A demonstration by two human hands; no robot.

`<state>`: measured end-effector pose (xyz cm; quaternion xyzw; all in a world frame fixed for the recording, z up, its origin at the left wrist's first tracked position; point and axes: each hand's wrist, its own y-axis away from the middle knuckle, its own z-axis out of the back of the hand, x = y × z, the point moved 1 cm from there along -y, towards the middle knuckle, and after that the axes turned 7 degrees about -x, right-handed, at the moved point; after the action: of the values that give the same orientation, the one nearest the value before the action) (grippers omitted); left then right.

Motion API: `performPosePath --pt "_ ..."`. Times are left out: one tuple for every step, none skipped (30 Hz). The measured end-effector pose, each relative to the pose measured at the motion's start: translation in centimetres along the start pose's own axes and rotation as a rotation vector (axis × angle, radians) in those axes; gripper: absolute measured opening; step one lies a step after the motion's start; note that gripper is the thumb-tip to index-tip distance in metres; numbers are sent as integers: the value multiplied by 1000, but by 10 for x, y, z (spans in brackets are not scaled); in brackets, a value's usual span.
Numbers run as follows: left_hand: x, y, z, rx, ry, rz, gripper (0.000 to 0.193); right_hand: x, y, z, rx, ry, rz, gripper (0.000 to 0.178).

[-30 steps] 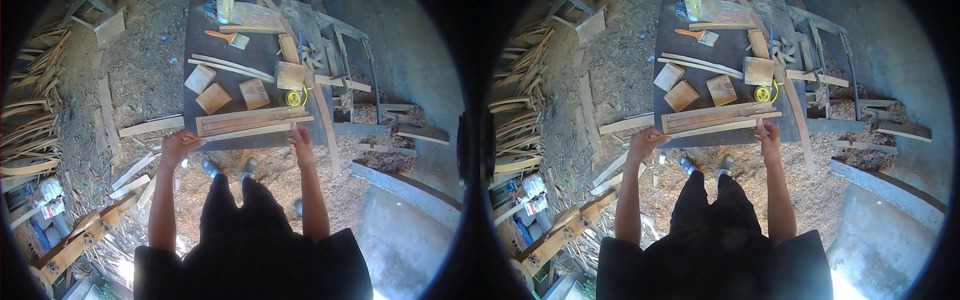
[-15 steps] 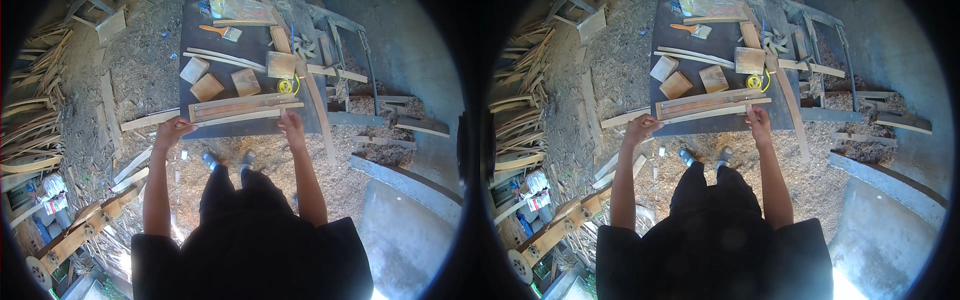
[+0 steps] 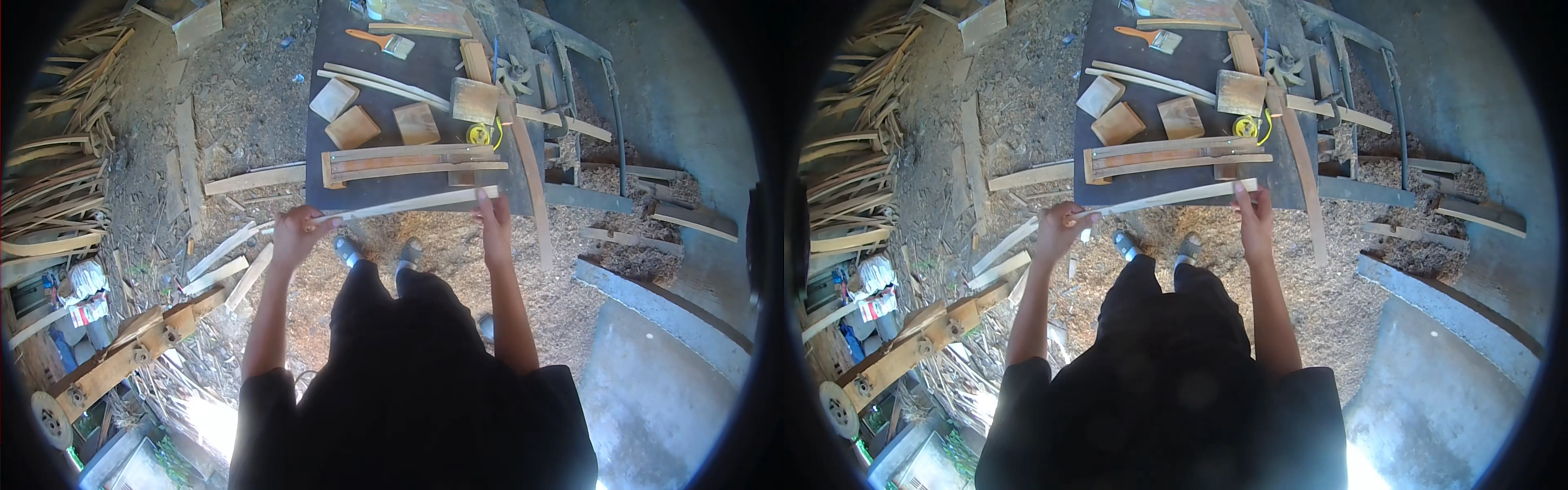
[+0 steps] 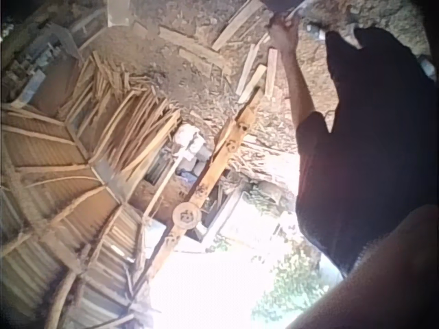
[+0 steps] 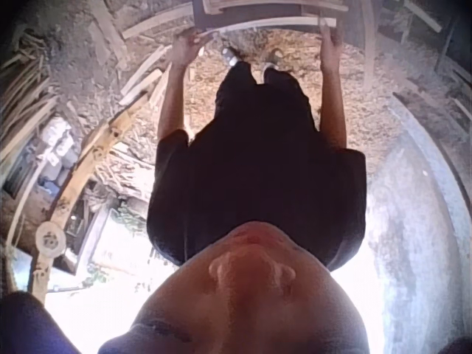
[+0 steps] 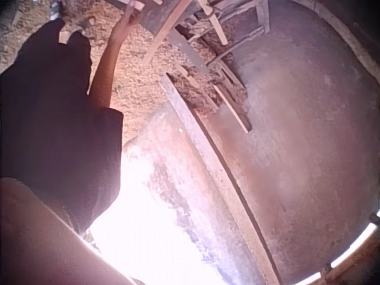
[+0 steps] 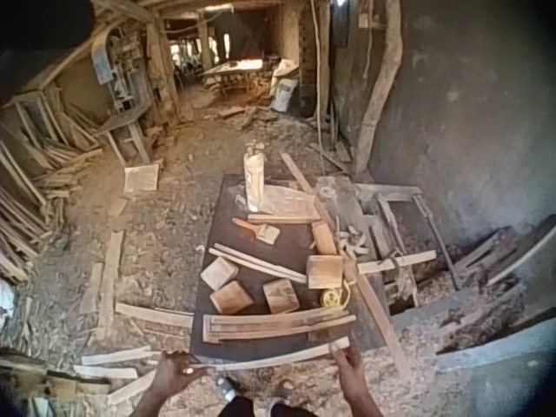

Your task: The recorder fits together small wooden blocks and strips to assemble a structure.

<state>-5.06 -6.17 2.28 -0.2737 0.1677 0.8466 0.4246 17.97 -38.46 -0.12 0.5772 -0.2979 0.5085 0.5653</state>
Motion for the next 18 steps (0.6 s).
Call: performPosePath --pt "-7 8 -3 -1 108 53 44 7 11 2 15 -24 10 53" --pt "-17 16 -10 20 173 52 40 11 24 3 89 14 28 51" --pt "-26 19 -18 21 272 -5 36 18 36 1 87 19 25 51" --pt "-38 20 -25 55 375 17 33 26 49 -6 151 -33 104 47" --pt "-49 20 -32 92 478 37 31 35 59 -14 212 -84 184 44" --pt "-52 24 -41 95 482 42 31 50 68 -25 212 -79 179 44" --pt "-51 30 -55 148 583 111 29 65 78 -36 262 -146 228 42" --pt "-56 33 -69 207 689 178 29 75 86 -41 306 -209 278 41" --pt "-68 37 -79 214 697 179 29 80 91 -42 301 -201 275 41" --pt "-83 35 -90 191 877 107 30 85 93 -43 272 -227 352 41" --pt "-96 33 -98 165 1055 34 33 90 94 -43 244 -254 430 41" --pt "-104 32 -104 161 1054 35 33 99 90 -42 220 -179 550 38" --pt "-112 33 -108 55 1001 45 31 112 87 -38 226 -179 550 38" --pt "-114 34 -107 -52 943 56 30 126 82 -35 209 29 641 36" --pt "-120 36 -98 -51 943 55 30 135 76 -31 178 241 729 34" --pt "-125 43 -83 102 779 47 29 132 66 -33 135 238 774 34" --pt "-130 51 -66 248 610 42 29 127 59 -31 140 237 775 34" --pt "-136 59 -48 443 575 19 30 121 51 -27 185 372 771 36"
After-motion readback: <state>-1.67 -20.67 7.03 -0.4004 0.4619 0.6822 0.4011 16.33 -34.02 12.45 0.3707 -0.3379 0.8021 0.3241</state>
